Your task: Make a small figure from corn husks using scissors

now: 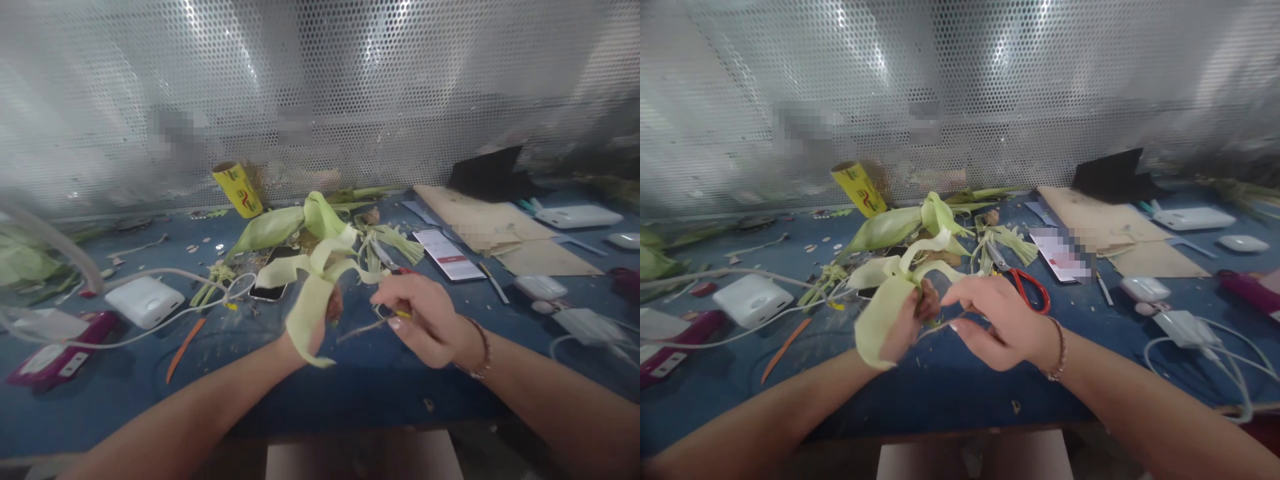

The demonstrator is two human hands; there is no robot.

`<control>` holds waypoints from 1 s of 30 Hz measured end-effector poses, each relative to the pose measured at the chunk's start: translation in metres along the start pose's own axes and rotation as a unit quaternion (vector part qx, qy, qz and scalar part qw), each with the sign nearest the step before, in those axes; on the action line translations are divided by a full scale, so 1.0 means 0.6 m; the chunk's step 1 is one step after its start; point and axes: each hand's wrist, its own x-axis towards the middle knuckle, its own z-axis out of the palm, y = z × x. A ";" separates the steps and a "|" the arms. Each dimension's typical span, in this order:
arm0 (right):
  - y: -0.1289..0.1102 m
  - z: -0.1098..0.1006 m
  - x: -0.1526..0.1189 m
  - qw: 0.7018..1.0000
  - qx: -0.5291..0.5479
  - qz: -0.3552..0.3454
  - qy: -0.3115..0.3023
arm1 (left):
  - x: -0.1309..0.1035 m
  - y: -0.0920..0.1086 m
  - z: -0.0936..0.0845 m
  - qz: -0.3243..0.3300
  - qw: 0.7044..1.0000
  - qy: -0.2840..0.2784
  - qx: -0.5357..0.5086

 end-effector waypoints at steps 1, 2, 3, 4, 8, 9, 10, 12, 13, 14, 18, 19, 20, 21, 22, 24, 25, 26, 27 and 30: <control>0.000 0.000 0.002 1.000 0.021 -0.012 -0.013 | 0.000 0.005 0.005 0.006 1.000 -0.006 -0.008; 0.001 0.002 0.004 0.999 0.038 -0.013 -0.031 | -0.001 0.009 0.009 0.011 1.000 -0.010 -0.020; 0.001 0.005 0.006 0.998 0.050 -0.004 -0.048 | -0.001 0.013 0.012 0.012 0.999 -0.008 -0.037; 0.002 0.010 0.008 0.996 0.060 0.017 -0.057 | -0.002 0.015 0.014 0.006 0.999 -0.006 -0.052; 0.007 0.030 0.008 0.976 0.104 0.182 -0.062 | -0.004 0.015 0.017 -0.031 0.997 -0.006 -0.073; 0.007 0.032 0.007 0.968 0.105 0.217 -0.064 | -0.004 0.012 0.017 -0.039 0.996 -0.014 -0.073; 0.006 0.032 0.007 0.963 0.100 0.238 -0.071 | -0.005 0.010 0.017 -0.046 0.996 -0.025 -0.073; 0.003 0.027 0.008 0.959 0.088 0.248 -0.100 | -0.005 0.006 0.016 -0.060 0.996 -0.043 -0.058; 0.001 0.024 0.009 0.959 0.084 0.244 -0.119 | -0.006 0.005 0.015 -0.068 0.995 -0.048 -0.047; -0.002 0.020 0.010 0.958 0.082 0.238 -0.140 | -0.006 0.004 0.015 -0.074 0.996 -0.045 -0.036; -0.009 0.017 0.014 0.946 0.036 0.237 -0.217 | -0.010 0.007 0.019 -0.097 0.995 -0.035 -0.011; -0.009 0.020 0.013 0.943 0.021 0.244 -0.228 | -0.012 0.010 0.020 -0.108 0.993 -0.047 -0.011; -0.008 0.023 0.012 0.942 0.011 0.248 -0.228 | -0.013 0.013 0.022 -0.120 0.991 -0.065 -0.013; -0.006 0.026 0.010 0.944 0.007 0.249 -0.217 | -0.015 0.015 0.023 -0.130 0.988 -0.085 -0.017; -0.003 0.030 0.008 0.947 0.009 0.252 -0.198 | -0.016 0.018 0.024 -0.136 0.985 -0.103 -0.021; 0.003 0.037 0.003 0.955 0.015 0.257 -0.150 | -0.016 0.022 0.025 -0.136 0.984 -0.117 -0.022; 0.005 0.040 0.001 0.957 0.013 0.260 -0.129 | -0.016 0.023 0.025 -0.134 0.984 -0.117 -0.016; 0.007 0.044 0.000 0.958 0.008 0.262 -0.113 | -0.015 0.022 0.024 -0.132 0.984 -0.116 -0.008; 0.009 0.046 -0.001 0.959 0.002 0.263 -0.102 | -0.014 0.021 0.023 -0.130 0.985 -0.113 0.002; 0.008 0.052 0.000 0.965 -0.015 0.249 -0.078 | -0.011 0.013 0.020 -0.128 0.986 -0.105 0.030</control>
